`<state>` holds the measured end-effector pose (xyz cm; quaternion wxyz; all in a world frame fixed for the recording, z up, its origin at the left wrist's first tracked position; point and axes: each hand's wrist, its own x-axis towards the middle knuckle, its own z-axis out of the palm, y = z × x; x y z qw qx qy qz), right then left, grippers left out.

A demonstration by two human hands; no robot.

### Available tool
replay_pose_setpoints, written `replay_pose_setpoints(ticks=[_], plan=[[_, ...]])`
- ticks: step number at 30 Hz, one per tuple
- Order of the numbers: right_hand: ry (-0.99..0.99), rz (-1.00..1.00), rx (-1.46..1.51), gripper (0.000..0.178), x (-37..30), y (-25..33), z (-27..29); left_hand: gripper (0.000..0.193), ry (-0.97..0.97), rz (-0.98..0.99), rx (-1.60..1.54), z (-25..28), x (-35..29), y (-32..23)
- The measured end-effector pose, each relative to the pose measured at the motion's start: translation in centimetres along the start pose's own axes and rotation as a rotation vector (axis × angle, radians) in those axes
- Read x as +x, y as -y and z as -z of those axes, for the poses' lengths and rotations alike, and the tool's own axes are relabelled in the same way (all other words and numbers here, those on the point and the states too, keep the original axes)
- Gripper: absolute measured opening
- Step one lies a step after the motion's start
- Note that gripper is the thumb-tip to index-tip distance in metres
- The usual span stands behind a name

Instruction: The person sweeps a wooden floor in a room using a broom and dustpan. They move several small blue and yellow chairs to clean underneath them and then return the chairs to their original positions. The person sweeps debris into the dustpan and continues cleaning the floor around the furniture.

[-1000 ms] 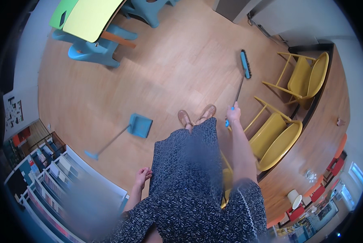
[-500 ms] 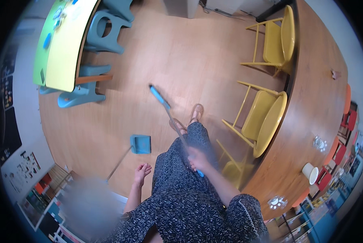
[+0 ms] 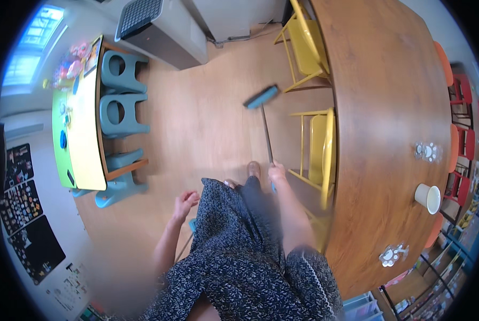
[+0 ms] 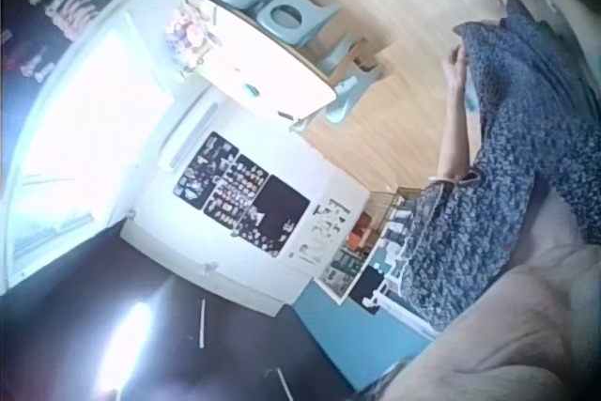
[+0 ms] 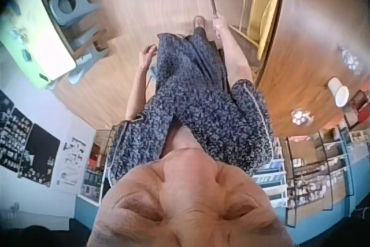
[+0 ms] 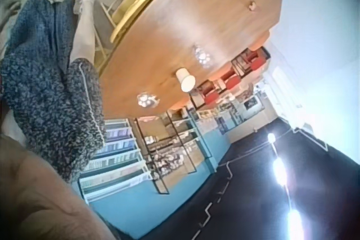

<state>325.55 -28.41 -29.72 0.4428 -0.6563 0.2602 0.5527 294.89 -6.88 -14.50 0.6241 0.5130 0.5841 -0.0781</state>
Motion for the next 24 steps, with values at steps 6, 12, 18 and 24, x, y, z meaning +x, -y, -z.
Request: replay_pose_setpoints(ticks=[6, 12, 18, 24], plan=[[-0.152, 0.305, -0.503, 0.024, -10.2, -4.5, 7.6, 0.027, 0.196, -0.268, 0.188, -6.3, 9.8, -16.5], [-0.482, 0.244, -0.902, 0.031, -14.4, -14.4, 10.6, 0.038, 0.414, -0.519, 0.185, -19.1, 21.8, -36.2], [-0.476, -0.197, -0.833, 0.034, -22.4, -9.9, 2.5, 0.060, 0.185, -0.787, 0.393, -33.5, 31.0, -52.2], [-0.525, -0.300, -0.688, 0.036, -26.3, -12.0, -4.2, 0.043, 0.051, -0.454, 0.377, -41.1, 37.5, -57.8]])
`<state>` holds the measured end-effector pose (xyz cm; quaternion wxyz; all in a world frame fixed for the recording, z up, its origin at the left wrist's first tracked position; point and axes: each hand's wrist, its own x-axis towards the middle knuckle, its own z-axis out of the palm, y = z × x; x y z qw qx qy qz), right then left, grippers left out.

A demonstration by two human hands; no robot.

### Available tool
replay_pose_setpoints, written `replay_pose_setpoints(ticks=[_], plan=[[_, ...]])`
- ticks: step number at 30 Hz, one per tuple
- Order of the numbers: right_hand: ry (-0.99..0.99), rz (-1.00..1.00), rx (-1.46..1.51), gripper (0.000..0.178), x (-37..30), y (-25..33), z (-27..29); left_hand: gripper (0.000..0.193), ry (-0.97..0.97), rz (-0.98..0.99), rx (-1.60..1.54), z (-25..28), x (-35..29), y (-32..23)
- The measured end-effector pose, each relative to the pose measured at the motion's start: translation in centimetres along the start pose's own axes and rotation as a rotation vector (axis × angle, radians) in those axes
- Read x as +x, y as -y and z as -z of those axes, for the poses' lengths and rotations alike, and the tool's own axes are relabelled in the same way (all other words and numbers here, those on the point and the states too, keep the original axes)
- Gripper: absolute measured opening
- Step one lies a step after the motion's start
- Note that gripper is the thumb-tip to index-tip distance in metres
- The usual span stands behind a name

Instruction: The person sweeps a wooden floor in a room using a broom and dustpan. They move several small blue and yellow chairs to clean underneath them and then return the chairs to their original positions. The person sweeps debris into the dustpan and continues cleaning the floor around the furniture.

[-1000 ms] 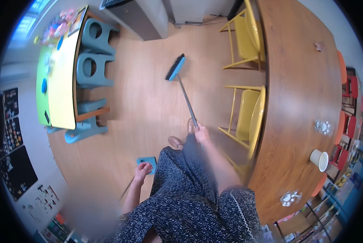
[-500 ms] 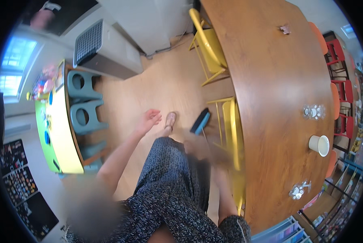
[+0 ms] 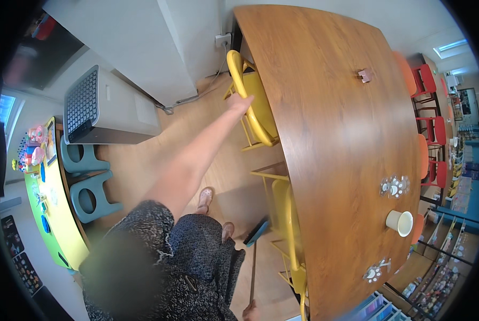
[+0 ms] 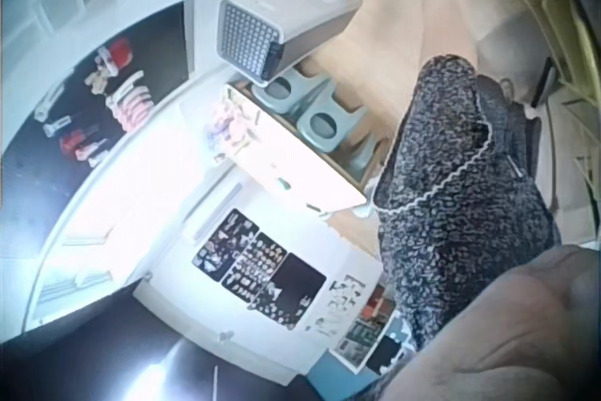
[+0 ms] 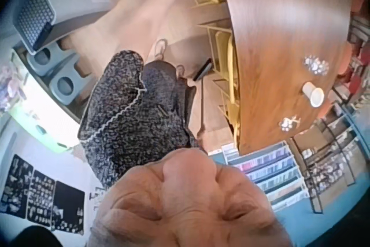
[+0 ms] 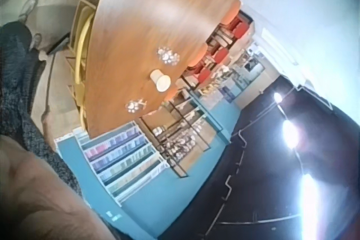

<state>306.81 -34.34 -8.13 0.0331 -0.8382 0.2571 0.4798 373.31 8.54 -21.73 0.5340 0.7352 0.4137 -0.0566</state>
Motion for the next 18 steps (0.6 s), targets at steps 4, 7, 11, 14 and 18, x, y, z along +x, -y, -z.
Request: replay_pose_setpoints(ticks=[4, 7, 11, 14, 18], plan=[[0.024, -0.057, 0.082, 0.036, -2.5, 1.7, -0.9, 0.031, -0.070, -0.021, -0.039, -1.9, -2.6, -1.7], [0.051, 0.010, 0.103, 0.036, -2.2, 3.1, -1.4, 0.029, -0.250, -0.019, -0.108, 0.4, -0.9, 0.7], [0.029, -0.008, 0.156, 0.035, -2.5, 3.8, -2.2, 0.030, -0.127, -0.096, -0.063, 3.7, -3.2, 4.7], [0.051, 0.074, 0.154, 0.035, -2.2, 4.2, -3.3, 0.033, -0.223, -0.188, -0.115, 10.9, -2.2, 13.2], [-0.004, 0.050, 0.220, 0.035, -3.0, 1.5, -4.9, 0.031, -0.160, -0.141, -0.185, 15.1, -11.4, 15.2]])
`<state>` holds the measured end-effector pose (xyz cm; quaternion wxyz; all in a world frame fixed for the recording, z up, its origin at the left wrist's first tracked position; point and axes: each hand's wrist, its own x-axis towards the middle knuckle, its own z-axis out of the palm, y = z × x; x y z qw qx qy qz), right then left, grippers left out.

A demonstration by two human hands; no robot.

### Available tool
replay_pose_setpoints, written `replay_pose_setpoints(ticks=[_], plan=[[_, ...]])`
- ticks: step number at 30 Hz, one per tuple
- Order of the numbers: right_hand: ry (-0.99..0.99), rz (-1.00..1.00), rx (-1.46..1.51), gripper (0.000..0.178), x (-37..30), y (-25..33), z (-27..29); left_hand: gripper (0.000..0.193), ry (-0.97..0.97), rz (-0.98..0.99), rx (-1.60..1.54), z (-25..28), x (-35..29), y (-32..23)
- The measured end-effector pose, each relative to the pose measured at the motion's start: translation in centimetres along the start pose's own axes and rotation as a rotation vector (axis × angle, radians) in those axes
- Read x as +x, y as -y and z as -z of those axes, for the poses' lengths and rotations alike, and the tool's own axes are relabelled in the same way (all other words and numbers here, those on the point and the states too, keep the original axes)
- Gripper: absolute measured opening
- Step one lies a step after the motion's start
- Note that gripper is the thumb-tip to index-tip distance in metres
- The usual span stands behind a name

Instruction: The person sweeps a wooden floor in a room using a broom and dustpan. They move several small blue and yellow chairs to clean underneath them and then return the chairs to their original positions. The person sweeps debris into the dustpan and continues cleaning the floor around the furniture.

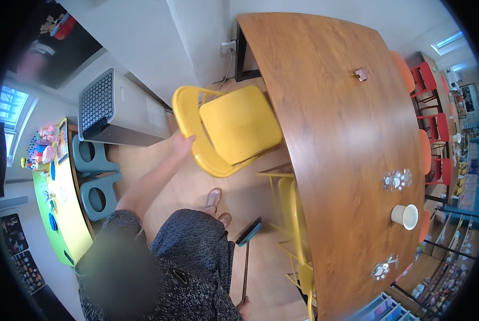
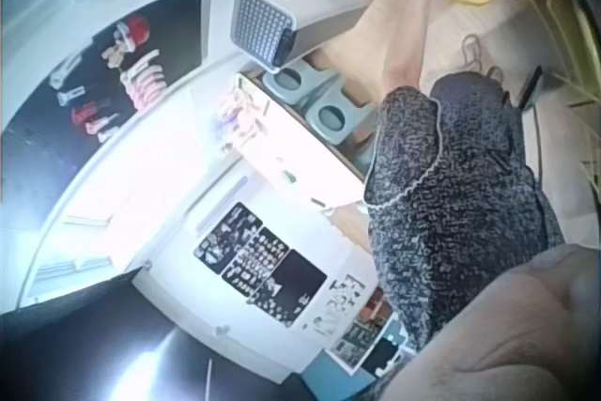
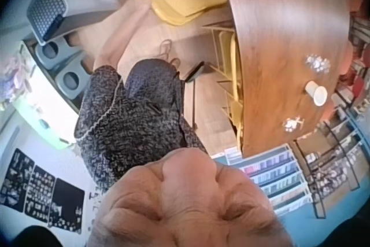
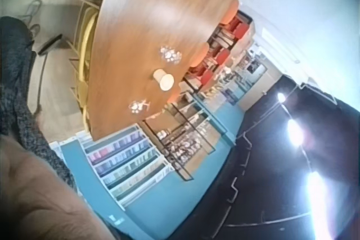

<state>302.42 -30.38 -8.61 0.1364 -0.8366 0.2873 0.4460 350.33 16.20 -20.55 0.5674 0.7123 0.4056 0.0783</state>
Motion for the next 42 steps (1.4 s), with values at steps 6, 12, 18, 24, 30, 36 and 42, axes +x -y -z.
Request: replay_pose_setpoints(ticks=[6, 12, 18, 24, 30, 36, 42], plan=[[0.148, 0.041, -0.014, 0.037, 1.1, -1.2, 1.4, 0.029, -0.262, 0.096, -0.004, 17.8, -3.6, 11.8], [-0.062, 0.135, -0.087, 0.040, 3.2, -5.8, 1.3, 0.030, -0.446, 0.356, 0.197, 28.4, -12.7, 13.9], [0.063, 0.218, -0.322, 0.046, 5.5, -4.7, 5.3, 0.033, -0.677, 0.526, 0.171, 38.7, -23.3, 22.9], [0.034, 0.371, -0.413, 0.043, 7.1, 3.0, 7.8, 0.038, -0.935, 0.662, 0.090, 45.1, -35.3, 31.5], [0.054, 0.477, -0.300, 0.041, 11.6, 11.6, 7.8, 0.037, -0.427, 1.340, 0.662, 45.3, -36.8, 29.4], [-0.068, 0.860, 0.201, 0.044, 21.8, 24.7, 7.0, 0.039, -0.608, 1.327, 0.404, 45.9, -35.6, 29.4], [-0.174, 1.054, -0.277, 0.042, 28.5, 41.7, 12.0, 0.041, -0.863, 1.137, 0.176, 45.1, -37.0, 28.4]])
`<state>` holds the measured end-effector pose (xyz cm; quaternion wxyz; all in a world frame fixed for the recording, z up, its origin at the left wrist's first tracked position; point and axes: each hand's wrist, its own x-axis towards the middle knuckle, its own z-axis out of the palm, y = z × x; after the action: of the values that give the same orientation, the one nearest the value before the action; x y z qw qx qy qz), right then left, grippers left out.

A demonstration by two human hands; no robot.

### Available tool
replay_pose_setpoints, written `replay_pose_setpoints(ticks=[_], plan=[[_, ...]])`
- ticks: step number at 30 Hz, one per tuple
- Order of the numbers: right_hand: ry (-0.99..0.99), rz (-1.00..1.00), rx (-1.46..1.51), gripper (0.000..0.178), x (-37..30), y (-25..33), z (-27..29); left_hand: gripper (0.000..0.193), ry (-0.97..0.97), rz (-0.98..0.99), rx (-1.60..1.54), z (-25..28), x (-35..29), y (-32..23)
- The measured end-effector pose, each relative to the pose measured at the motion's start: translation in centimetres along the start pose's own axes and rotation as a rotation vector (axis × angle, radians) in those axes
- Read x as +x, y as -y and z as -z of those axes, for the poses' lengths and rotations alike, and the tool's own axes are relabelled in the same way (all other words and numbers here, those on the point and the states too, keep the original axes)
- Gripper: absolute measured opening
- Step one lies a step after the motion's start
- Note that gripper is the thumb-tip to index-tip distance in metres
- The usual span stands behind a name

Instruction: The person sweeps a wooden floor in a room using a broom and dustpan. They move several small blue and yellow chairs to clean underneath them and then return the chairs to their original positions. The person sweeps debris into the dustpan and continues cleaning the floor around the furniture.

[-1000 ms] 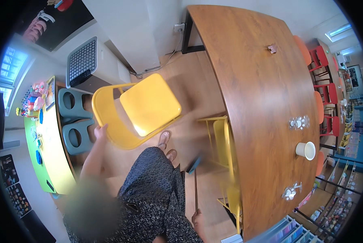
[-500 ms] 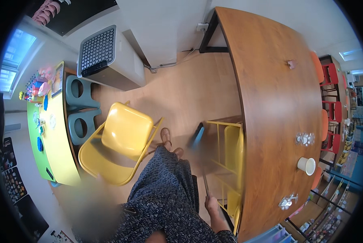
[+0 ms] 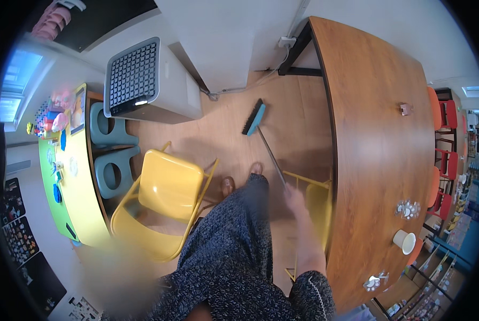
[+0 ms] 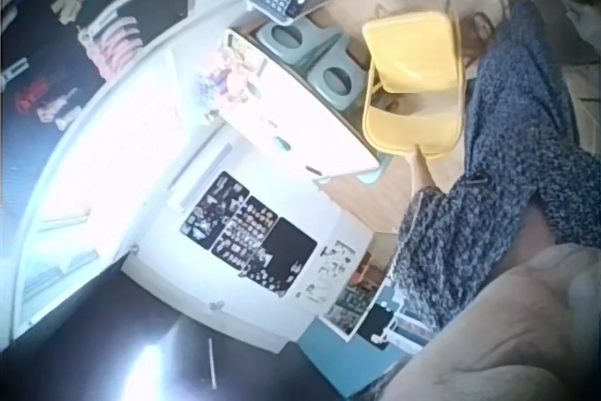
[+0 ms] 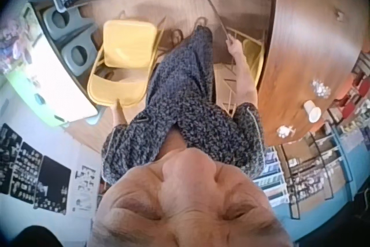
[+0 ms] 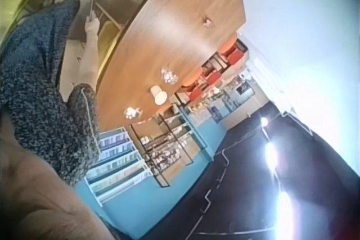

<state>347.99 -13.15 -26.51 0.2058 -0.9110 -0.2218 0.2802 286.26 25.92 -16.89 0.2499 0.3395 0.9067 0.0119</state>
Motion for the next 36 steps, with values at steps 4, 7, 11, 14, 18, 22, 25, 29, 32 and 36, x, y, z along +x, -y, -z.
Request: replay_pose_setpoints(ticks=[4, 7, 11, 14, 18, 22, 25, 29, 32, 36], plan=[[0.164, -0.163, 0.265, 0.038, 11.2, -0.3, 3.8, 0.043, 0.141, -0.156, -0.305, -1.1, -2.3, 2.1], [0.258, -0.336, 0.276, 0.038, 18.2, 2.1, 7.3, 0.045, 0.205, -0.187, -0.347, -1.1, -5.8, 2.0], [0.098, 0.086, 0.065, 0.037, 25.5, -2.6, 10.6, 0.056, 0.332, -0.408, 0.159, -1.5, -10.7, 0.5], [0.031, 0.289, -0.033, 0.037, 30.6, -3.9, 13.8, 0.070, 0.187, 0.040, 0.370, -7.0, -14.6, -4.1], [0.405, -0.036, -0.080, 0.034, 35.2, 5.7, 21.6, 0.077, 0.345, 0.053, 0.327, -10.4, -21.6, -10.9], [0.471, 0.048, -0.279, 0.036, 37.5, 8.7, 23.8, 0.074, 0.356, -0.078, 0.268, -12.1, -22.8, -12.6], [0.504, 0.107, -0.404, 0.029, 38.6, 9.9, 24.5, 0.073, 0.371, -0.093, 0.304, -12.9, -23.1, -13.3], [0.460, 0.064, -0.351, 0.024, 40.9, 10.6, 23.5, 0.072, 0.422, -0.054, 0.311, -14.2, -24.1, -16.1], [0.364, -0.104, -0.195, 0.025, 41.9, 9.9, 20.5, 0.071, 0.471, -0.141, 0.325, -16.2, -23.2, -17.2], [0.417, -0.411, 0.091, 0.021, 38.4, 7.8, 16.9, 0.066, 0.494, -0.230, 0.328, -16.9, -22.4, -19.1]])
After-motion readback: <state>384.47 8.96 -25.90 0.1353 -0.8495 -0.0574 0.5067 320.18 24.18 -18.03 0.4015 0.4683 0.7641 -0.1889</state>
